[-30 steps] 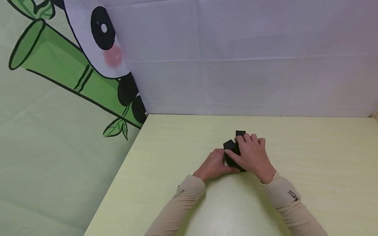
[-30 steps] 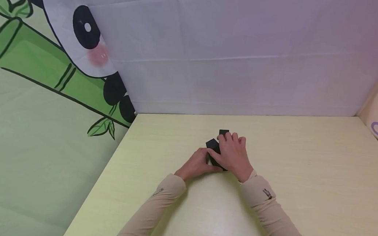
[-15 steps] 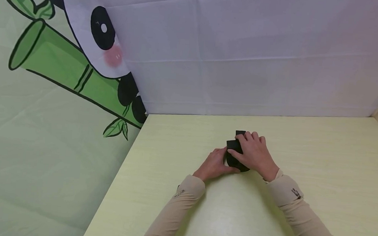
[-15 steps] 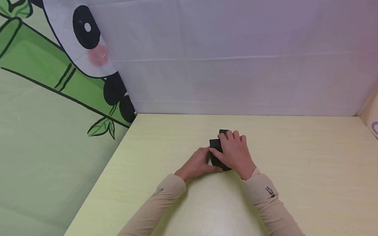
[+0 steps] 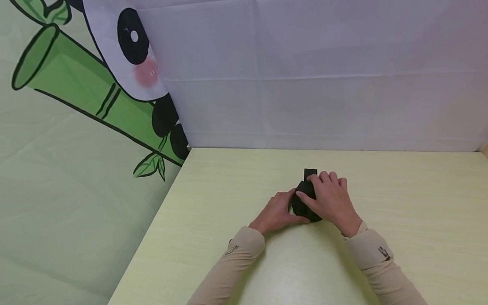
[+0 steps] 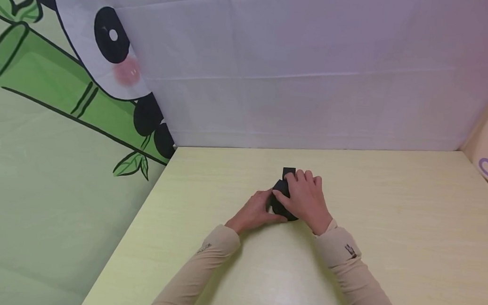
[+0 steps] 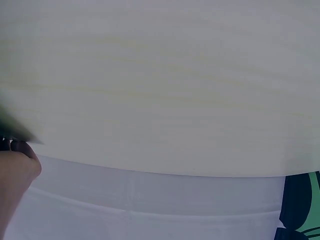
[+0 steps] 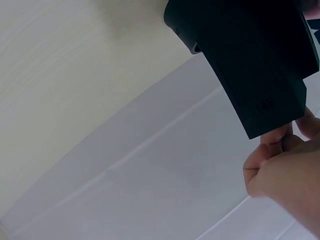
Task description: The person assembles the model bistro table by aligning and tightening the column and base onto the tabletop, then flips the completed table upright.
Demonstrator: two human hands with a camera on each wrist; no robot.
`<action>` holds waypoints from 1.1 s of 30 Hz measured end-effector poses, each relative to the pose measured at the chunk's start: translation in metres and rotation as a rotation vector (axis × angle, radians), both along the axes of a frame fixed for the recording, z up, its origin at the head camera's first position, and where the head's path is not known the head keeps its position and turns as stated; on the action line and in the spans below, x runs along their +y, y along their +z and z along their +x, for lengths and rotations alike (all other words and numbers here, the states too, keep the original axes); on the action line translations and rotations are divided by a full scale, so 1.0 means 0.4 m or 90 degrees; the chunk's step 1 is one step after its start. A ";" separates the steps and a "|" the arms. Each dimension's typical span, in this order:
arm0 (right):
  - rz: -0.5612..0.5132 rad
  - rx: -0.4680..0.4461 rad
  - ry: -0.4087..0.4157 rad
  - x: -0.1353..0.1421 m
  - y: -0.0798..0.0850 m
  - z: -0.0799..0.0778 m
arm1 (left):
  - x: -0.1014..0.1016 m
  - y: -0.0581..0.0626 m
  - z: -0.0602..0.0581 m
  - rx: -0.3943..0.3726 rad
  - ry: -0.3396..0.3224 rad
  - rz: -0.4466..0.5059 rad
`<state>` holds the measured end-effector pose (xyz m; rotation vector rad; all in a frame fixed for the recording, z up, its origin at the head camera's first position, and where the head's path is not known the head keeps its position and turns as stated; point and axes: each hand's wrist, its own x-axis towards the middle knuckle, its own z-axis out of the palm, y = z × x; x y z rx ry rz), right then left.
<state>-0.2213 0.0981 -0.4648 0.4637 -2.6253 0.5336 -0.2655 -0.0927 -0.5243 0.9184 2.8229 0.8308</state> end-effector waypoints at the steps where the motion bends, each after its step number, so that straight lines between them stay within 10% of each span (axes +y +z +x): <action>1: -0.003 0.001 0.001 0.001 -0.001 0.001 | 0.000 0.000 0.000 0.000 0.001 0.000; 33: 0.005 -0.002 0.042 0.031 -0.009 0.019 | 0.003 0.005 0.006 -0.004 0.007 -0.006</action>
